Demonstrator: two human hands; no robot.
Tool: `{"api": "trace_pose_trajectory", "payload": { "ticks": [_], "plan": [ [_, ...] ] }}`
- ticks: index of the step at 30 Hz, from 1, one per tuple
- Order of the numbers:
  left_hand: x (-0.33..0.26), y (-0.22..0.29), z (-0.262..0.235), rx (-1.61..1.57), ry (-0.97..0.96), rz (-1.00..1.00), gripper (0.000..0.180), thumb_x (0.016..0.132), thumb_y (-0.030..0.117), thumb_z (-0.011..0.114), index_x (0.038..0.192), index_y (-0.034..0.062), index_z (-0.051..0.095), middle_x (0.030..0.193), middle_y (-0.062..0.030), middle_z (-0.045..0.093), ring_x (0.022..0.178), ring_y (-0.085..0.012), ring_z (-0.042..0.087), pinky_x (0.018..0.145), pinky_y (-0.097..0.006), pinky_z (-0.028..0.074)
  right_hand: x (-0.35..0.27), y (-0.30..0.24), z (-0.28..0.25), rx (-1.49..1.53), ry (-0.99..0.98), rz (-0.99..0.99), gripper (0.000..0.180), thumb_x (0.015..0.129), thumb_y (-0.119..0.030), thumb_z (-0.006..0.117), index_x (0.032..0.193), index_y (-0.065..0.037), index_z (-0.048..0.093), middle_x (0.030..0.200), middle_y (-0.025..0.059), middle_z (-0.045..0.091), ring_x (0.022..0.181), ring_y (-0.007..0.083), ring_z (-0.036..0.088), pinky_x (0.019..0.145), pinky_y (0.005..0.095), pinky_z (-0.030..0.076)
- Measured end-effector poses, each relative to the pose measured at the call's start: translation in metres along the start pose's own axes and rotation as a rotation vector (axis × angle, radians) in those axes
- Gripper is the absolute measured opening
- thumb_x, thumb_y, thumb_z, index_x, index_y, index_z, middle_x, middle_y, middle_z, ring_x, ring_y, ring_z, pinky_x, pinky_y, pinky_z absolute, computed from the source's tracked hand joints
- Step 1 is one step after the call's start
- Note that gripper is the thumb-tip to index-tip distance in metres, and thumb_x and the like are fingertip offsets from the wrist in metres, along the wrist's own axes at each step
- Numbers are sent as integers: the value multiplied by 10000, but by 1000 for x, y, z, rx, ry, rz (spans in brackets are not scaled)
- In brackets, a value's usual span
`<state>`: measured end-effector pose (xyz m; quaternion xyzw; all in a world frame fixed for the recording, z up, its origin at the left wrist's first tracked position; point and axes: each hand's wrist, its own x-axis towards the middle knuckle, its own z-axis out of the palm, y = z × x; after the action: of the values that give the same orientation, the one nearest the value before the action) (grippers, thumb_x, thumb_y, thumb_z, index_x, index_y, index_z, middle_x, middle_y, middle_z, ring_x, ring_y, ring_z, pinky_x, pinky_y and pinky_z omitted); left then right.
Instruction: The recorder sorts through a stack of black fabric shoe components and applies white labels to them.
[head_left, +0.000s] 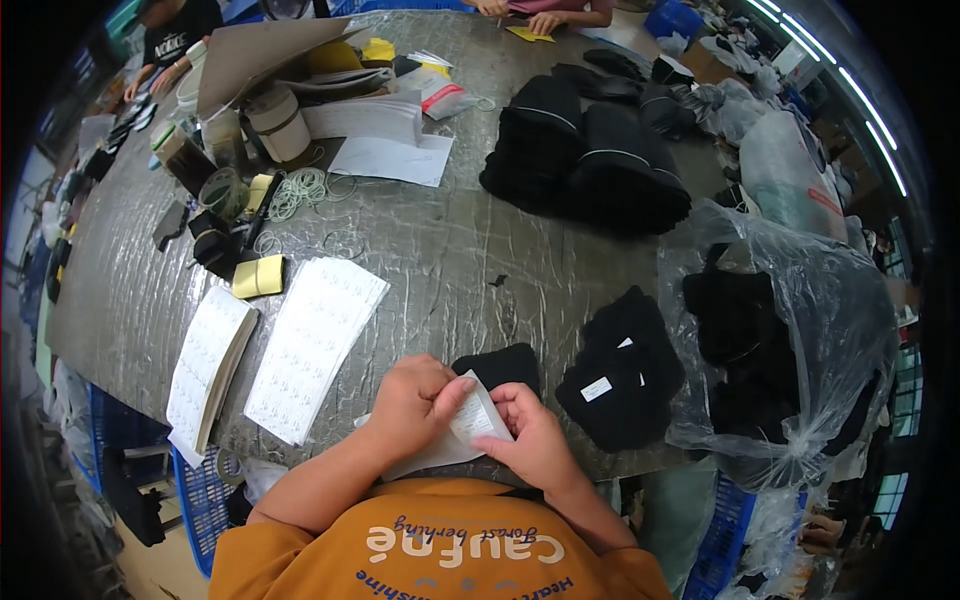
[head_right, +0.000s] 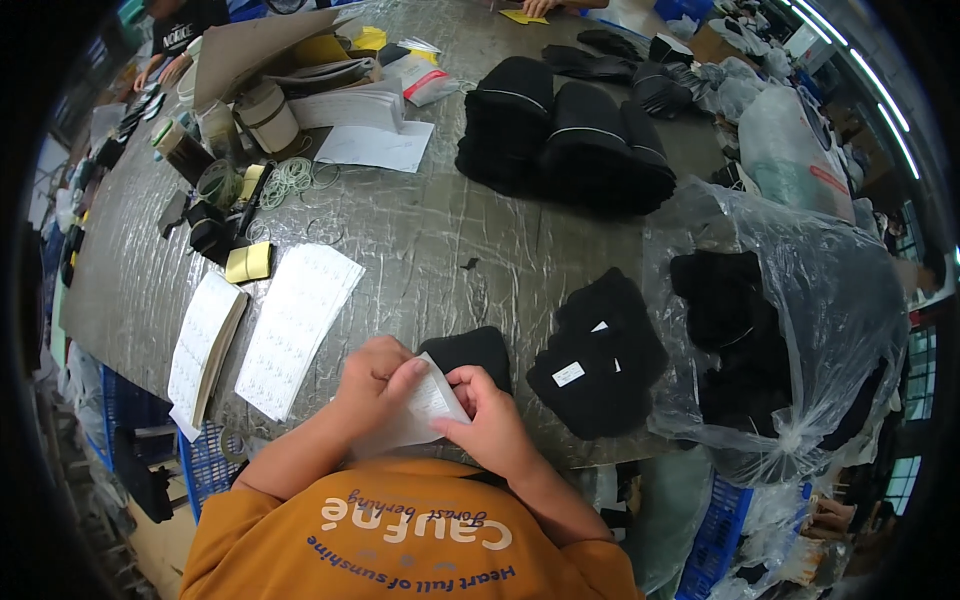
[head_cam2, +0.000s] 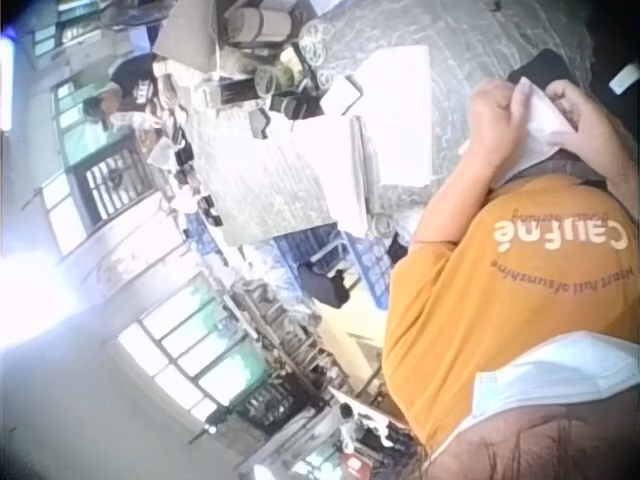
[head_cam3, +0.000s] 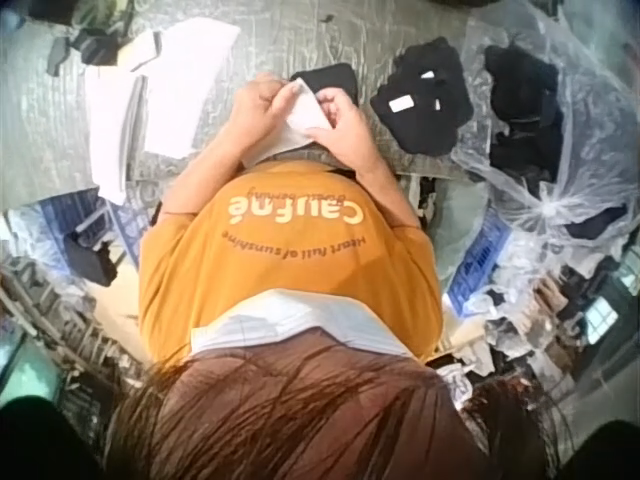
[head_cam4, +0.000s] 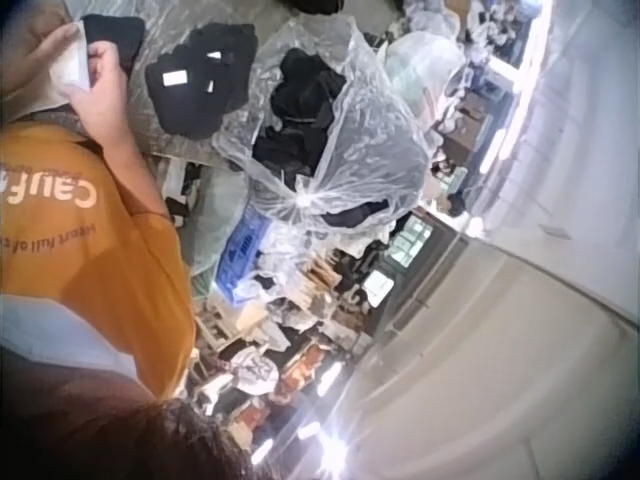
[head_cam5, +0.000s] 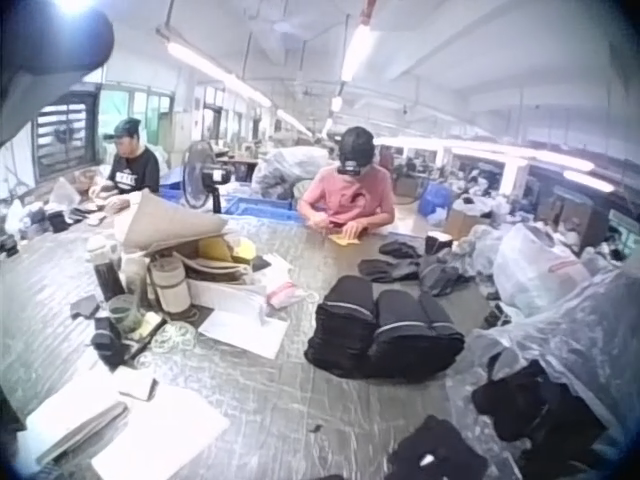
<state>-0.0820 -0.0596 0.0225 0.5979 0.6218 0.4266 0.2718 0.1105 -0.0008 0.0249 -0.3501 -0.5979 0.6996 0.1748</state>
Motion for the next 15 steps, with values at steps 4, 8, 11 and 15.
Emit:
{"api": "trace_pose_trajectory", "payload": {
  "ticks": [4,8,11,15],
  "plan": [
    [-3,-1,-10,-390,-40,-281,96,825,75,704,845,-9,663,896,-82,685,804,-147,636,701,-285,499,5,1,2,102,-15,4,422,799,24,697,1162,0,484,872,64,672,782,84,624,695,234,498],
    [-1,4,-17,-519,-73,-450,140,797,53,741,897,-6,661,880,-35,675,812,-95,625,703,-234,499,6,-1,7,59,-12,-87,402,812,27,680,1160,-1,481,877,66,682,765,82,625,675,232,494],
    [1,8,-21,-261,-95,-429,179,805,130,751,903,1,674,818,-39,674,728,-91,605,650,-244,491,5,4,3,63,-32,13,426,816,79,659,1173,-2,440,932,74,666,866,101,630,749,229,501],
    [-4,2,-18,-79,-83,-400,247,803,223,771,836,-2,676,708,-45,647,618,-77,551,554,-262,458,2,-2,2,-35,52,-13,404,806,-25,705,1135,1,473,761,98,684,672,100,630,619,247,488]
  ]
}}
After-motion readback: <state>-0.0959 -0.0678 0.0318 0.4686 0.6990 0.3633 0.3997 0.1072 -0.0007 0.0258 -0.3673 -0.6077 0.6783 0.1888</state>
